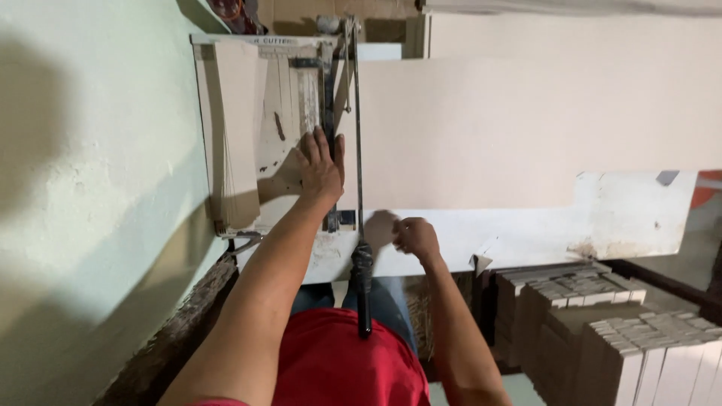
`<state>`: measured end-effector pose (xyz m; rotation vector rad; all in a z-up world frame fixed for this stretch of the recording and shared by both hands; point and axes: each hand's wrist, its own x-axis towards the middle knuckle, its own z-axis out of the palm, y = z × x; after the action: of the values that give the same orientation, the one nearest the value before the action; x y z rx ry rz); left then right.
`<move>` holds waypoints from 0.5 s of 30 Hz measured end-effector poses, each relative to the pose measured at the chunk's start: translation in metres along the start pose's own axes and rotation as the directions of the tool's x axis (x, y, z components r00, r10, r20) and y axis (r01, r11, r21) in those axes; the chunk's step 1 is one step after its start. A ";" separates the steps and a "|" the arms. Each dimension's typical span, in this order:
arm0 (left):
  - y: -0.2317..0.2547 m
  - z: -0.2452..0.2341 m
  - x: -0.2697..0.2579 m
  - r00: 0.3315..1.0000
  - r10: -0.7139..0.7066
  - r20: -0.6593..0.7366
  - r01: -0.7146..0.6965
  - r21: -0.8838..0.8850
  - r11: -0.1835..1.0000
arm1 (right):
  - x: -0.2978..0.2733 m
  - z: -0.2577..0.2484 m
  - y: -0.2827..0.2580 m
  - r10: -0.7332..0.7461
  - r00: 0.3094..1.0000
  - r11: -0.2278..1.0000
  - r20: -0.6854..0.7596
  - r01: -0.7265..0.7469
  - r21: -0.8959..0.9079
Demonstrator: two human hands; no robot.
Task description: The person operates a manual paper cutter to trim large sheets of white paper. They repeatedly place sheets into the machine, align them against the guide, and pull down the lever to cut the paper. The cut pieces are then removed and stacked.
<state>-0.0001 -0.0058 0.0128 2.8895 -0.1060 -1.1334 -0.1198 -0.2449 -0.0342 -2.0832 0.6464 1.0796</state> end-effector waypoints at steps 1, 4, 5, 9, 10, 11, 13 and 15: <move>0.001 0.004 -0.004 1.000 0.004 0.009 -0.004 0.005 1.000 | -0.038 -0.007 -0.035 0.009 1.000 1.000 0.004 -0.009 0.006; 0.001 0.007 0.007 0.999 -0.034 -0.013 0.036 0.212 0.977 | -0.145 -0.010 -0.112 -0.099 0.994 0.959 0.038 0.106 -0.262; -0.001 0.012 0.014 1.000 -0.006 0.009 0.004 0.199 0.980 | -0.171 -0.003 -0.117 -0.285 0.958 0.896 -0.001 0.266 -0.356; -0.002 0.024 0.024 1.000 0.001 0.007 -0.002 0.173 0.985 | -0.190 0.047 -0.128 -0.046 0.997 0.845 0.058 0.070 -0.530; -0.005 0.034 0.029 1.000 0.005 0.005 -0.006 0.176 0.984 | -0.167 0.074 -0.096 -0.046 0.997 0.847 0.054 0.067 -0.527; -0.008 0.045 0.034 1.000 0.012 -0.019 -0.011 0.091 0.996 | -0.144 0.101 -0.064 -0.239 0.967 0.859 -0.085 0.170 -0.482; -0.003 0.043 0.042 0.998 0.029 -0.052 -0.029 -0.001 1.000 | -0.096 0.128 -0.020 -0.409 0.879 0.847 -0.244 0.267 -0.459; -0.004 0.030 0.024 0.999 0.022 -0.035 -0.021 0.051 0.999 | -0.072 0.146 0.007 -0.350 0.924 0.870 -0.153 0.260 -0.420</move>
<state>-0.0031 -0.0039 -0.0256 2.9432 -0.1665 -1.0912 -0.2345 -0.1297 -0.0365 -2.5765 0.1880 0.8453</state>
